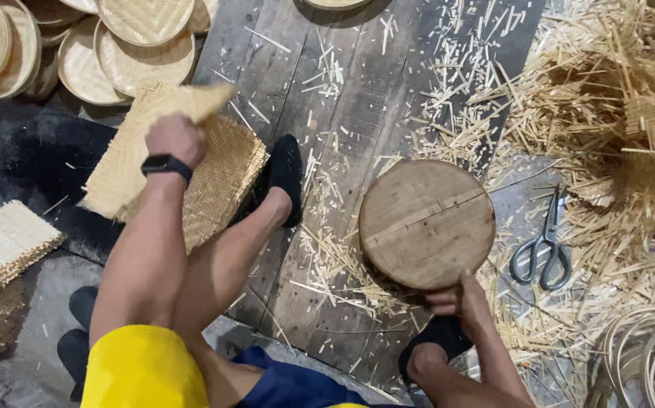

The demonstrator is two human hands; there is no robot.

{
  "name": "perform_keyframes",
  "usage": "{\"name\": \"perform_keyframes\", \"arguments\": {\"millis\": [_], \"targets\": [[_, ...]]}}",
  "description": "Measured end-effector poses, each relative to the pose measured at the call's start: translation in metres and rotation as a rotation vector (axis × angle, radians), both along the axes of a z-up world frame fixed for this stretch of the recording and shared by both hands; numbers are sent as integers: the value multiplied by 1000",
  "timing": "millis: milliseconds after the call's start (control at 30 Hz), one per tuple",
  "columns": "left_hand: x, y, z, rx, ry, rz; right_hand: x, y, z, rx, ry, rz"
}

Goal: The person places a circular bamboo frame onto a square woven mat, presses it down, and trims the excess mat around the frame using shears. The person repeats this process multiple times, stacking the finished circular mats.

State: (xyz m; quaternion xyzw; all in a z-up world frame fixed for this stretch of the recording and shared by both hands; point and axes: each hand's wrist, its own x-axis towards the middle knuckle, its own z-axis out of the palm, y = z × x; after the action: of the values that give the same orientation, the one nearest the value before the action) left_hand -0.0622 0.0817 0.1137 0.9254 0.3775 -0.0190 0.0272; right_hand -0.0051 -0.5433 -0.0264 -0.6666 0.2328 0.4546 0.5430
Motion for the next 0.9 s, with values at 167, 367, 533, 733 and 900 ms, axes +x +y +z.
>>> {"name": "perform_keyframes", "arguments": {"millis": [167, 367, 533, 733, 900], "targets": [[57, -125, 27, 54, -370, -476, 9, -39, -13, -358, -455, 207], [2, -360, -37, 20, 45, -1288, 43, -42, 18, 433, -221, -440], [-28, -398, -71, -347, -393, -1323, 47, -41, -4, -64, -500, -59], [19, -329, -106, -694, -186, -217, 42, -47, -37, 76, -436, -219], [37, -258, -178, -1059, -210, 188, 47, -37, -16, 46, -470, -225]]}}
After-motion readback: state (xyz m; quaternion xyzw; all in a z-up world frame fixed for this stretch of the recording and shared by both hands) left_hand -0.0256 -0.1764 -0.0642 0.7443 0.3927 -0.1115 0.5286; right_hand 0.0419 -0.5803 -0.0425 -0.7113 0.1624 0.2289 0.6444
